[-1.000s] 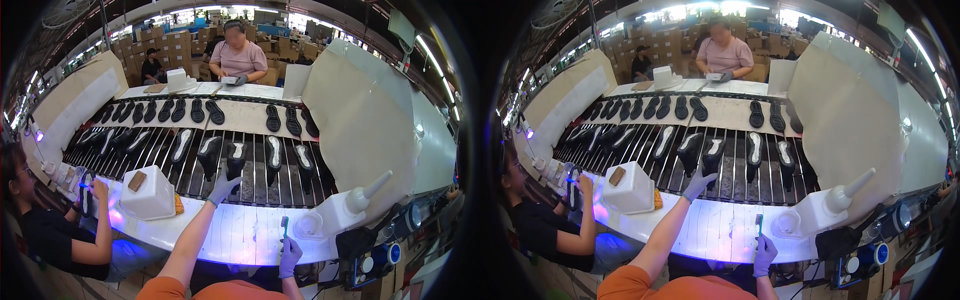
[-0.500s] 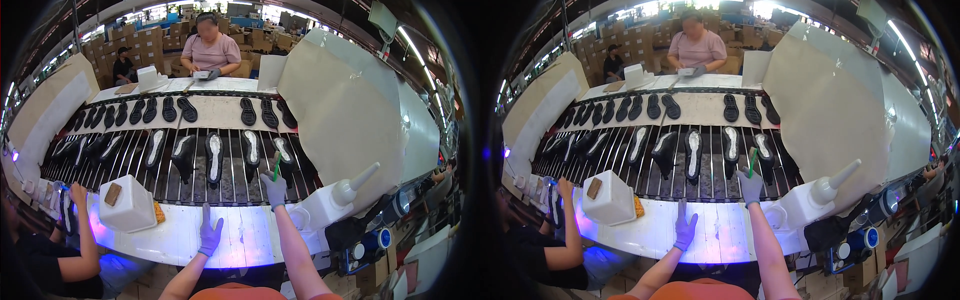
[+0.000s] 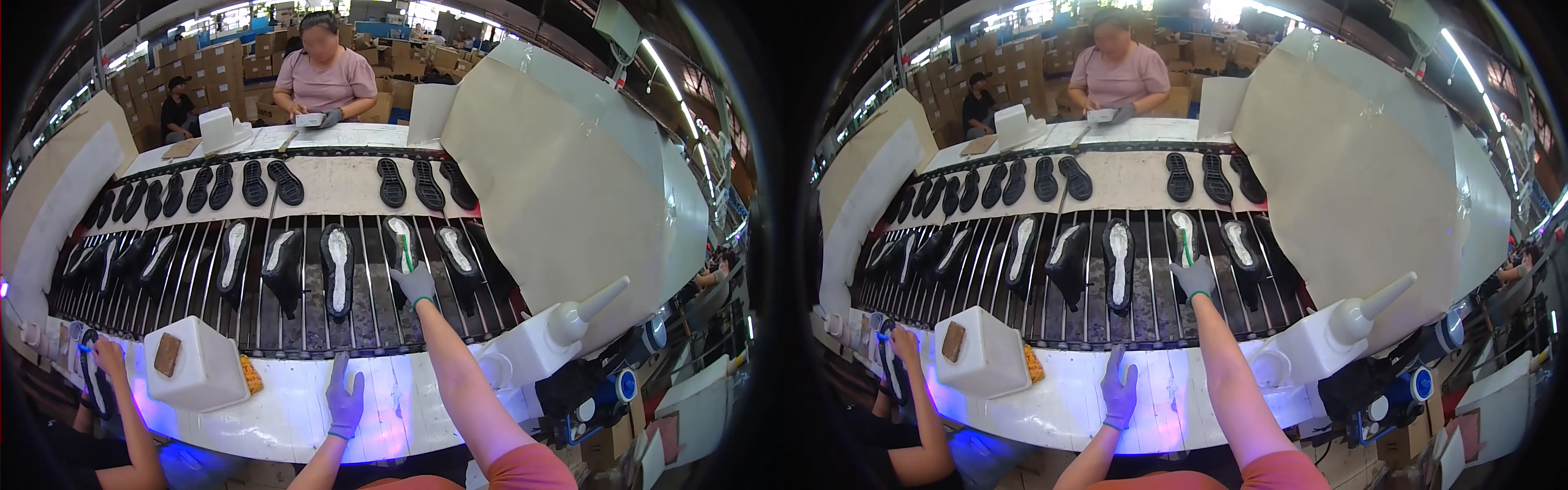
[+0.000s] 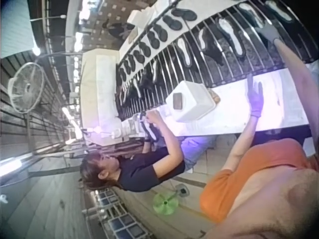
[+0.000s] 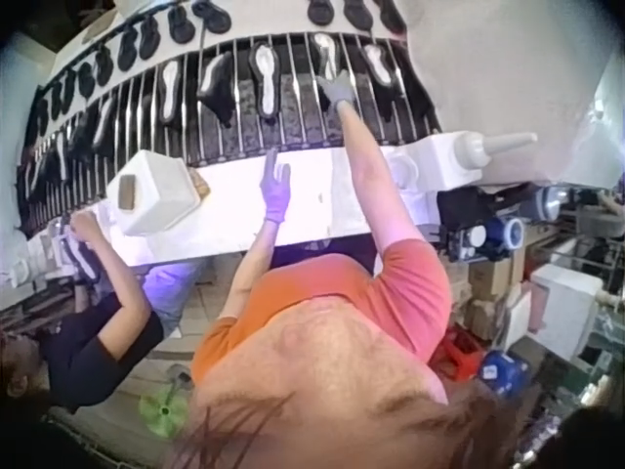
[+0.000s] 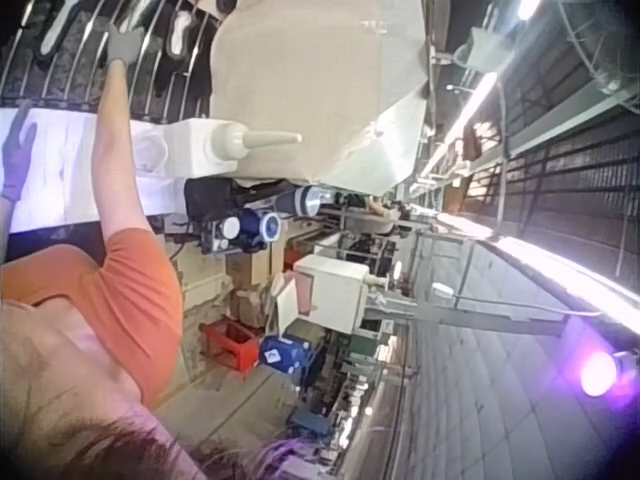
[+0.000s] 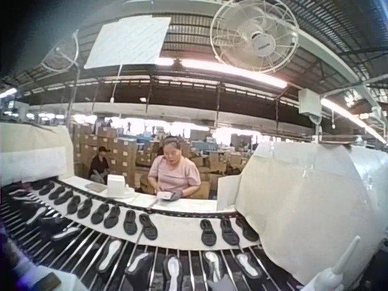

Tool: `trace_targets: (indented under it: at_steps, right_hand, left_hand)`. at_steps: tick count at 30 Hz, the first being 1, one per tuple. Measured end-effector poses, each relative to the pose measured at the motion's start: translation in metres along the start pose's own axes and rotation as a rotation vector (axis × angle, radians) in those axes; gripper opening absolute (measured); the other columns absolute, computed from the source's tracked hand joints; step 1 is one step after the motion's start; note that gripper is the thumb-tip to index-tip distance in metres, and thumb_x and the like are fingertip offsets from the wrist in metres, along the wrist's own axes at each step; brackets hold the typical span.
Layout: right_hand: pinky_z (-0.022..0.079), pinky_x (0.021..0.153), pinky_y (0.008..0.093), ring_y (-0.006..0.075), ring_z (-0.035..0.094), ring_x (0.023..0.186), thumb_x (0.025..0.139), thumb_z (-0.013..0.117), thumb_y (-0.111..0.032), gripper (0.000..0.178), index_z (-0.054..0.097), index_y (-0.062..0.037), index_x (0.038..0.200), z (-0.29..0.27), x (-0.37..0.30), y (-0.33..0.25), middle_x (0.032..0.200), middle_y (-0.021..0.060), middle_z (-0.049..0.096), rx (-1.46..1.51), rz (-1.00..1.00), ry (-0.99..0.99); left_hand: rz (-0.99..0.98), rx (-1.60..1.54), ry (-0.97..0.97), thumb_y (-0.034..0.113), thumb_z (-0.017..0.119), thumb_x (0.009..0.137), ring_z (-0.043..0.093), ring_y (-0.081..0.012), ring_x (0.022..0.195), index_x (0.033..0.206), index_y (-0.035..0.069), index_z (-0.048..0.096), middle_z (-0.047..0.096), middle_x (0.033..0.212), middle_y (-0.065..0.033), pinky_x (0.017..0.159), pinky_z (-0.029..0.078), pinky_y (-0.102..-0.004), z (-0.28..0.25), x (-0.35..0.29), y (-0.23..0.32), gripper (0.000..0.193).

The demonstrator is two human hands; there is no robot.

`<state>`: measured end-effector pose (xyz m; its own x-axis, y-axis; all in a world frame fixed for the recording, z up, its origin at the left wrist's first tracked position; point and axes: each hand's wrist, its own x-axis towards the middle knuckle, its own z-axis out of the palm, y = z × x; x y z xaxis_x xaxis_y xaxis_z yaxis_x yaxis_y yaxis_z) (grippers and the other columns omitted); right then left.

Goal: Apply adhesive or primer to the perimeter of shoe soles using a brush in a manufacturing facility.

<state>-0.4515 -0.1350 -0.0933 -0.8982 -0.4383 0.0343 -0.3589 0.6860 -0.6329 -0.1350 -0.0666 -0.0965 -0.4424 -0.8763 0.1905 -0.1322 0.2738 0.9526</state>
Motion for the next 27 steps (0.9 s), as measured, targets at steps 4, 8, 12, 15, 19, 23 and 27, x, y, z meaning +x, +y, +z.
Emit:
trace_targets:
  at_steps: [4,8,12,15,19,23,27]
  right_hand:
    - [0.052,0.081,0.0481,0.0398,0.067,0.095,0.06,0.077,-0.059,0.076,0.065,0.0055,0.098,-0.017,0.007,0.001,0.099,0.0285,0.067,-0.002,0.06,-0.089]
    - [0.052,0.073,0.0468,0.041,0.067,0.082,0.063,0.075,-0.059,0.068,0.068,0.0062,0.079,-0.056,0.0,0.005,0.084,0.0266,0.068,-0.022,-0.038,-0.035]
    - [0.051,0.064,0.0368,0.0229,0.066,0.07,0.071,0.077,-0.047,0.052,0.071,0.0033,0.08,-0.124,-0.043,0.021,0.076,0.0119,0.069,0.208,-0.121,-0.156]
    - [0.046,0.059,0.0281,0.0102,0.057,0.066,0.078,0.076,-0.036,0.039,0.071,0.0017,0.089,-0.176,-0.116,0.013,0.076,0.0012,0.065,0.54,-0.136,-0.392]
    - [0.032,0.052,0.0213,0.0024,0.043,0.061,0.091,0.063,-0.033,0.038,0.069,-0.0023,0.112,-0.219,-0.21,0.027,0.074,-0.0062,0.055,0.804,-0.104,-0.61]
    - [0.03,0.05,0.0192,0.001,0.038,0.056,0.099,0.051,-0.029,0.033,0.069,-0.0066,0.115,-0.258,-0.25,0.048,0.065,-0.009,0.047,0.8,-0.041,-0.355]
    - [0.034,0.051,0.0202,0.0024,0.044,0.055,0.09,0.065,-0.02,0.024,0.074,-0.0049,0.105,-0.266,-0.261,0.119,0.063,-0.0062,0.053,0.502,0.083,-0.084]
  left_hand:
    - [0.054,0.065,0.019,0.018,0.062,0.09,0.054,-0.0322,0.123,0.132,-0.001,0.051,0.057,0.13,-0.0213,0.103,0.042,-0.0384,0.001,0.001,-0.009,0.048]
    - [0.086,0.027,-0.016,0.017,0.063,0.089,0.053,-0.0343,0.123,0.128,0.0,0.054,0.057,0.129,-0.0216,0.103,0.042,-0.0385,0.001,0.001,-0.01,0.043]
    - [0.069,-0.071,-0.097,0.017,0.062,0.09,0.055,-0.0299,0.122,0.13,0.0,0.053,0.059,0.128,-0.0196,0.102,0.042,-0.0372,0.003,-0.003,-0.009,0.044]
    - [-0.007,-0.25,-0.215,0.026,0.065,0.09,0.053,-0.0266,0.124,0.134,0.0,0.048,0.057,0.131,-0.0183,0.104,0.041,-0.0365,0.003,-0.005,-0.004,0.054]
    - [-0.157,-0.892,-0.358,0.044,0.068,0.085,0.055,-0.0193,0.115,0.134,0.004,0.047,0.057,0.122,-0.0089,0.102,0.042,-0.0368,0.019,-0.019,0.053,0.067]
    - [-0.289,-0.944,-0.034,0.016,0.074,0.081,0.059,-0.0193,0.098,0.116,0.005,0.059,0.062,0.108,-0.0053,0.091,0.049,-0.0339,0.004,-0.068,0.066,0.04]
    - [0.093,-0.353,-0.098,0.016,0.075,0.081,0.056,-0.0264,0.114,0.126,0.002,0.056,0.059,0.125,-0.013,0.102,0.044,-0.0411,-0.024,-0.102,0.029,0.051]
